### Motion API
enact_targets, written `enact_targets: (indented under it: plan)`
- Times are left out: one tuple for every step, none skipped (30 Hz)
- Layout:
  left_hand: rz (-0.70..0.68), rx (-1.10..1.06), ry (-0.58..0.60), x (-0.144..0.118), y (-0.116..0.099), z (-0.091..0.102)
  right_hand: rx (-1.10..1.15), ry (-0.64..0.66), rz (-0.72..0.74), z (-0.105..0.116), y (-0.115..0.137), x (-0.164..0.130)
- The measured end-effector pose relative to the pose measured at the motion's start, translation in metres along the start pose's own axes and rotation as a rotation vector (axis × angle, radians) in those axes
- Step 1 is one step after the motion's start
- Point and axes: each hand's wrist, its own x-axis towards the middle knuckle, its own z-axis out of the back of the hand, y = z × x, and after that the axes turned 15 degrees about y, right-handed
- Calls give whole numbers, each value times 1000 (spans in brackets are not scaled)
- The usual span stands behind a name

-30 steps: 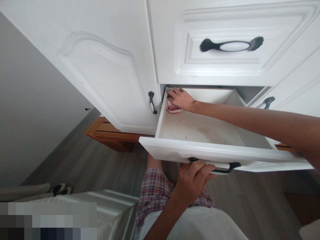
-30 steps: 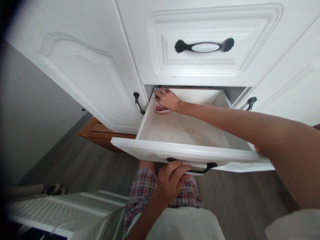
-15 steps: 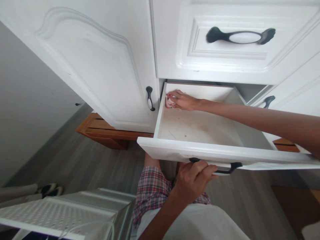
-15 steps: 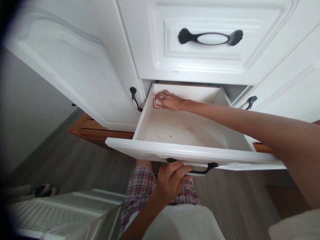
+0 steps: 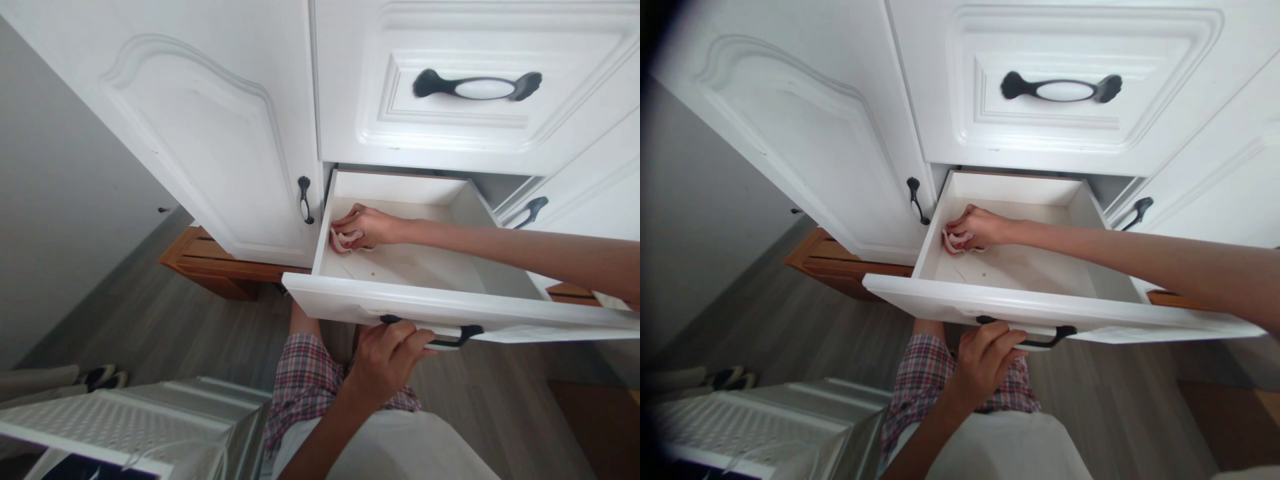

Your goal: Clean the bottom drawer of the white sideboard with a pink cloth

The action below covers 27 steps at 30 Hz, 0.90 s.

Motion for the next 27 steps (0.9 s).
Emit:
enact_targets:
  plan:
    - [-3,-10,-5,1,0,1,16,8,38,-5,8,-2]
    - [-9,-24,-14,2,0,2,28,17,66,-10,16,-5]
    - [-14,-37,-25,2,0,3,36,27,83,-15,24,-8]
    - [-20,-42,-35,2,0,3,40,39,95,-20,33,-10]
    - [-22,-38,-39,2,1,3,41,54,107,-25,42,-13]
    - [-24,-26,-37,1,1,2,38,67,119,-28,50,-16]
    - [-23,-10,-30,1,2,2,33,81,133,-31,57,-18]
    - [-21,4,-23,0,2,1,27,96,149,-34,63,-20]
    - [-20,12,-21,0,2,0,20,110,165,-35,68,-22]
    - [-22,12,-27,0,2,0,13,117,173,-36,71,-23]
    - [-23,7,-38,0,2,0,10,120,176,-37,73,-24]
    - [-23,1,-50,0,2,0,11,120,176,-38,74,-25]
    - [-20,-4,-58,1,1,1,18,117,173,-38,75,-25]
    - [-15,-8,-61,1,1,2,29,112,169,-37,75,-26]
    - [-7,-10,-57,2,0,3,43,109,171,-35,74,-27]
    - [0,-10,-49,2,-1,4,56,105,175,-33,71,-28]
    - [6,-9,-40,3,-1,4,63,94,180,-28,67,-30]
    - [11,-10,-36,3,-2,4,55,76,179,-23,60,-32]
    - [15,-12,-36,3,-2,5,29,52,170,-16,51,-36]
    - [15,-15,-40,4,-3,5,-18,26,152,-9,38,-41]
    - [14,-17,-49,4,-3,5,-80,0,122,-1,24,-47]
    - [10,-19,-60,5,-4,4,-148,-23,82,7,8,-55]
    - [7,-22,-72,6,-4,4,-210,-39,37,13,-10,-62]
    - [3,-25,-84,6,-4,4,-255,-51,-9,18,-27,-70]
    - [0,-28,-92,7,-5,4,-281,-61,-57,22,-42,-76]
    - [0,-31,-93,7,-5,3,-289,-71,-107,23,-57,-82]
    - [2,-31,-88,7,-5,3,-286,-81,-158,22,-68,-85]
